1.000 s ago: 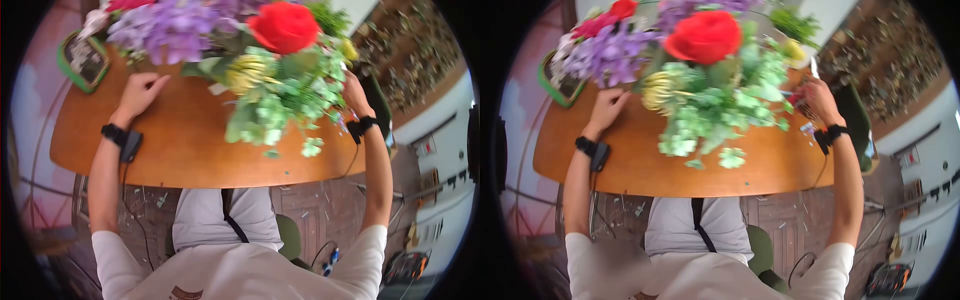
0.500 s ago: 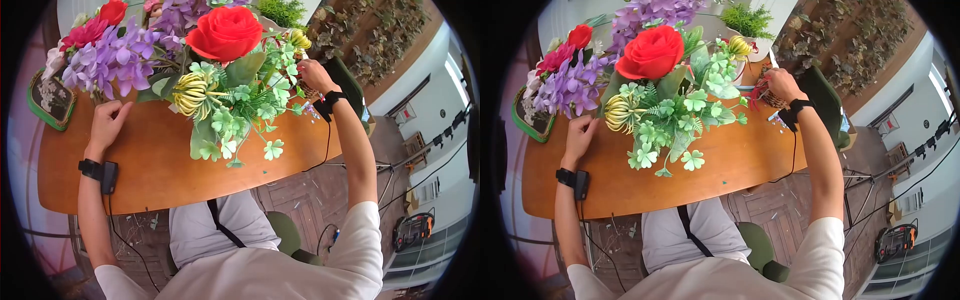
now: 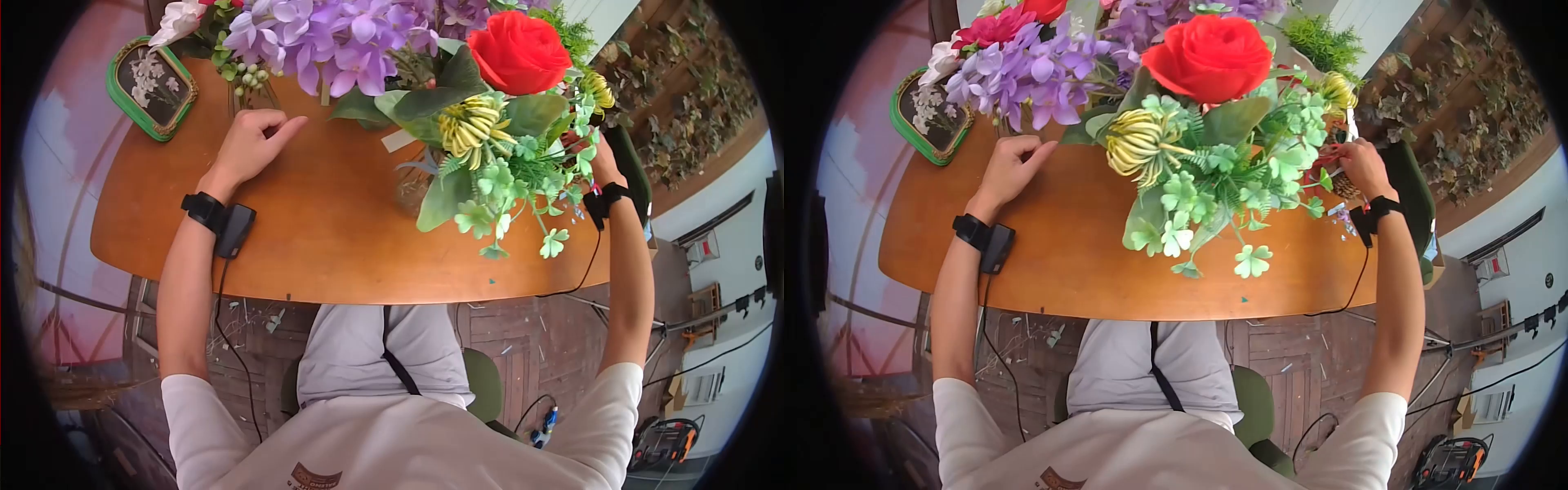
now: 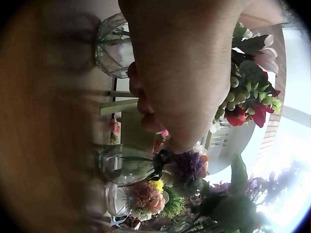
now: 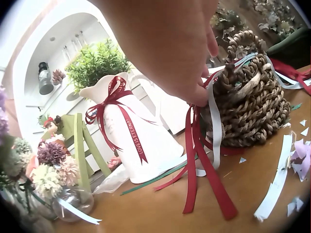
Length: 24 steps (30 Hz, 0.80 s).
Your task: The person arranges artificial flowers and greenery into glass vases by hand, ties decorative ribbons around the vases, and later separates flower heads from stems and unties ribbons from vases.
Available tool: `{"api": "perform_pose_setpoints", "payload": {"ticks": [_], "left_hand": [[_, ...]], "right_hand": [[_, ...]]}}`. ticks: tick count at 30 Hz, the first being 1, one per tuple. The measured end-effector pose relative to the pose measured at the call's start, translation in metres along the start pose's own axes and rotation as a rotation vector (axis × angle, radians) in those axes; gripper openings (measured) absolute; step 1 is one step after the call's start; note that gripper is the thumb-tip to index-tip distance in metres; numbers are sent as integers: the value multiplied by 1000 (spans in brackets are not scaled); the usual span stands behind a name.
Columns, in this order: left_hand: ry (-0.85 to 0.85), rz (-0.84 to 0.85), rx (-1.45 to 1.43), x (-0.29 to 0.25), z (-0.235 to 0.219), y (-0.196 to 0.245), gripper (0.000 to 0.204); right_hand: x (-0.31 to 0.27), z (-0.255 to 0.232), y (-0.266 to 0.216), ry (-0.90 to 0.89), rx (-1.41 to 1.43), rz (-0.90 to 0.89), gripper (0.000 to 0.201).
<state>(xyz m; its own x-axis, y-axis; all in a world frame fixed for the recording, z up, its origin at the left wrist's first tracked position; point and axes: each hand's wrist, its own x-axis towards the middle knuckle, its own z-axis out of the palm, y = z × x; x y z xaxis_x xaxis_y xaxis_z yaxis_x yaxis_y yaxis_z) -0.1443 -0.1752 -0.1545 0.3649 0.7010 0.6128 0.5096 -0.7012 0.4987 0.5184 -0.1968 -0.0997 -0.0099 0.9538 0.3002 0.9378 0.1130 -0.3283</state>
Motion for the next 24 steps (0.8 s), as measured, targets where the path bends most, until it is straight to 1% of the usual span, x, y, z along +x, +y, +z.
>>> {"api": "perform_pose_setpoints", "payload": {"ticks": [1,2,3,4,5,6,7,8,9,10,11,13,15,17,20,22,24], "left_hand": [[-12,11,0,-3,-3,-2,42],[12,43,34,-3,-3,-3,42],[39,92,53,3,2,-4,42],[39,85,43,4,5,-5,42],[43,73,38,2,5,-6,41],[45,84,25,2,6,-5,40],[50,85,21,1,6,-4,40],[43,107,14,0,7,-3,40],[34,86,1,-1,7,-3,39],[26,61,-12,-2,7,-3,38],[20,75,-15,-1,6,-2,38],[18,28,-24,-1,5,-5,38],[29,42,-28,-2,7,-11,38],[42,61,-25,-1,8,-14,38],[29,8,-6,-2,7,-13,38],[33,16,1,-2,7,-12,38],[13,-20,-4,-2,4,-9,37]], "right_hand": [[7,6,35,7,98,-2,18],[-13,-6,-26,34,-259,-34,17],[-13,-2,-12,144,-558,-192,19],[-20,-10,-39,88,-605,-39,19],[-18,-13,-34,72,-583,-53,17],[-18,-13,-36,176,-524,-105,15],[-19,-17,-40,193,-488,-127,15],[-17,-21,-40,212,-469,-96,17],[-15,-23,-42,228,-446,-69,18],[-15,-27,-42,225,-455,-58,19],[-16,-32,-43,221,-463,-49,20],[-17,-35,-43,201,-464,-3,21],[-21,-35,-40,142,-467,32,21],[-20,-26,-31,127,-486,30,23],[-23,-16,-26,74,-474,25,24],[-23,-11,-29,90,-469,40,22],[-23,-10,-31,121,-473,48,20]]}}
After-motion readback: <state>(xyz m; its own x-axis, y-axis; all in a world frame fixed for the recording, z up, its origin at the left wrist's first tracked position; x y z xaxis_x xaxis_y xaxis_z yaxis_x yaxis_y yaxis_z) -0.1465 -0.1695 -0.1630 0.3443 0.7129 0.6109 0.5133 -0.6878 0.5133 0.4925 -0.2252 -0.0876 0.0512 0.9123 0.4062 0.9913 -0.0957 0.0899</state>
